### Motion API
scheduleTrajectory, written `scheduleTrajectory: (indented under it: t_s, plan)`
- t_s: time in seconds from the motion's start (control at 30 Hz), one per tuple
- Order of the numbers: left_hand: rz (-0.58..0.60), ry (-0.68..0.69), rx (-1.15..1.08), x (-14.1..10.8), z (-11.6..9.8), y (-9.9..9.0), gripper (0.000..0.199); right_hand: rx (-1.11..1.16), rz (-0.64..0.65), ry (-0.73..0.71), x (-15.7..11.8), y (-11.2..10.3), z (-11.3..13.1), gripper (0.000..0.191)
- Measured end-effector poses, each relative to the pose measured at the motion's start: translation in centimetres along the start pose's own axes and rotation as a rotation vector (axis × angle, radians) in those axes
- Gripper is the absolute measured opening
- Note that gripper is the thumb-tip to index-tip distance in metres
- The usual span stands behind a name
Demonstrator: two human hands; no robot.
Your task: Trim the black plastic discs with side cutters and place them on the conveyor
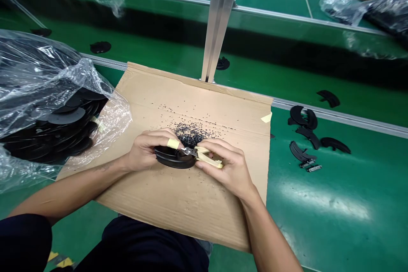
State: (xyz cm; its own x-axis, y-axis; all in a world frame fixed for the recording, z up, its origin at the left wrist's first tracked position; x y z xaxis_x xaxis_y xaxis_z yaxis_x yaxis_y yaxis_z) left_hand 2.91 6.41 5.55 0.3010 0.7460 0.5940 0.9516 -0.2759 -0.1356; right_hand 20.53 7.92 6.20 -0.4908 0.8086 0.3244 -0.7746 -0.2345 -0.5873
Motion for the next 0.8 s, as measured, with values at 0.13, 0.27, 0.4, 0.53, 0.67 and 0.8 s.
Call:
scheduleTrajectory:
  t_s: [0.13, 0.27, 0.4, 0.53, 0.67, 0.8]
  plan:
    - [0.004, -0.001, 0.026, 0.1, -0.1, 0.0, 0.014, -0.044, -0.013, -0.02, -0.1, -0.3, 0.2, 0.021]
    - [0.003, -0.01, 0.087, 0.2, 0.0, -0.1, 0.013, -0.15, -0.02, -0.063, -0.1, -1.0, 0.3, 0.024]
    - [-0.005, -0.013, 0.175, 0.1, 0.2, -0.2, 0.015, -0.434, 0.005, -0.083, -0.3, -1.5, -0.7, 0.026]
    - [-0.024, -0.008, 0.241, 0.0, 0.3, -0.2, 0.017, -0.723, 0.043, -0.068, -0.5, -1.6, -2.3, 0.028]
    - [-0.036, -0.001, 0.26, -0.1, 0.3, -0.3, 0.02, -0.719, 0.035, -0.093, -0.5, -1.6, -2.3, 0.029]
    - [-0.053, 0.007, 0.264, -0.2, 0.3, -0.5, 0.019, -0.654, 0.044, -0.124, -0.4, -1.2, -1.6, 0.028]
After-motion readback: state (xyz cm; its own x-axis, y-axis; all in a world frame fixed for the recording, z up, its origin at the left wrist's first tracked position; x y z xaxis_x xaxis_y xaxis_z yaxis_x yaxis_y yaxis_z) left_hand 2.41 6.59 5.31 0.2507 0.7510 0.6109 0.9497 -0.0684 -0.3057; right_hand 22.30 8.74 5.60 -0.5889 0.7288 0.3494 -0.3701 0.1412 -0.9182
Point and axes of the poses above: each hand's wrist, its own x-axis towards the middle knuckle, its own y-axis out of the palm, z = x × y, the point moved 8 cm from there along x, towards the middle knuckle, and after that the axes turned 7 degrees about -x, right-handed, at the moved point
